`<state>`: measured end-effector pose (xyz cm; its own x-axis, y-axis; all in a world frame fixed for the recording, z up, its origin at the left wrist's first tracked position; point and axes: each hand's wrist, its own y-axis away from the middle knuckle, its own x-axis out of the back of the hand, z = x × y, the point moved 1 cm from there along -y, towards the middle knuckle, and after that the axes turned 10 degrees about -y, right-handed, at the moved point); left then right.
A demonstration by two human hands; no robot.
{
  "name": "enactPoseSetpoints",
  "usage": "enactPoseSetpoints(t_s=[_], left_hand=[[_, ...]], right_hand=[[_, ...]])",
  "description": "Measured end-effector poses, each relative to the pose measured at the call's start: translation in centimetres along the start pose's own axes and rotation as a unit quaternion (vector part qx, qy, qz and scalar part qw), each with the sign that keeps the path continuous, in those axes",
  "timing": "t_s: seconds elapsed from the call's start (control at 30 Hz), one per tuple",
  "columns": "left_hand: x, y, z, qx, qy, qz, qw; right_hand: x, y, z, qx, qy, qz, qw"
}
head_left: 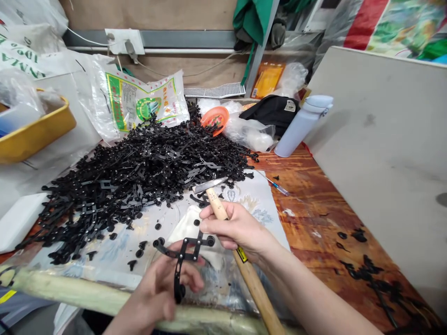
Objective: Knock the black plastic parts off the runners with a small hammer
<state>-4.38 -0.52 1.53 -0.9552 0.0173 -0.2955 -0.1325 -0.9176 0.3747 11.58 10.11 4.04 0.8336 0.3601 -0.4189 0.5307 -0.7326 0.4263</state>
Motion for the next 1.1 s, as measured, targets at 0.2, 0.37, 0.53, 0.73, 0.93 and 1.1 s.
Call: enactPoseSetpoints(t_s=[0.2,0.37,0.53,0.73,0.93,1.1], left_hand=[[-2.3,-1.7,-0.6,0.049,-0.020,0.136,0.989],[-0.5,-3.2,-0.3,0.076,-0.045,0.123,0.988],[1.0,-4.9,0.4,0.099,-0.109,0.125,0.981],[1.2,-6.2,1.3,0.125,-0.132,0.110,0.977],[1.0,-6.3,1.6,0.133,-0.133,0.104,0.977],[0.8,-6.5,1.6,0.143,-0.121,0.097,0.978]], right_hand=[[0.7,-0.2,1.2,0.011,0.087,0.019,0.996],[2.7,2.0,2.1,0.139,0.317,0.087,0.934],[3.4,4.5,4.4,0.111,0.472,0.038,0.874],[3.2,4.1,4.6,0.068,0.513,0.026,0.855],[3.0,4.0,3.8,0.039,0.516,0.021,0.855],[3.1,3.9,4.1,0.038,0.525,0.027,0.850]])
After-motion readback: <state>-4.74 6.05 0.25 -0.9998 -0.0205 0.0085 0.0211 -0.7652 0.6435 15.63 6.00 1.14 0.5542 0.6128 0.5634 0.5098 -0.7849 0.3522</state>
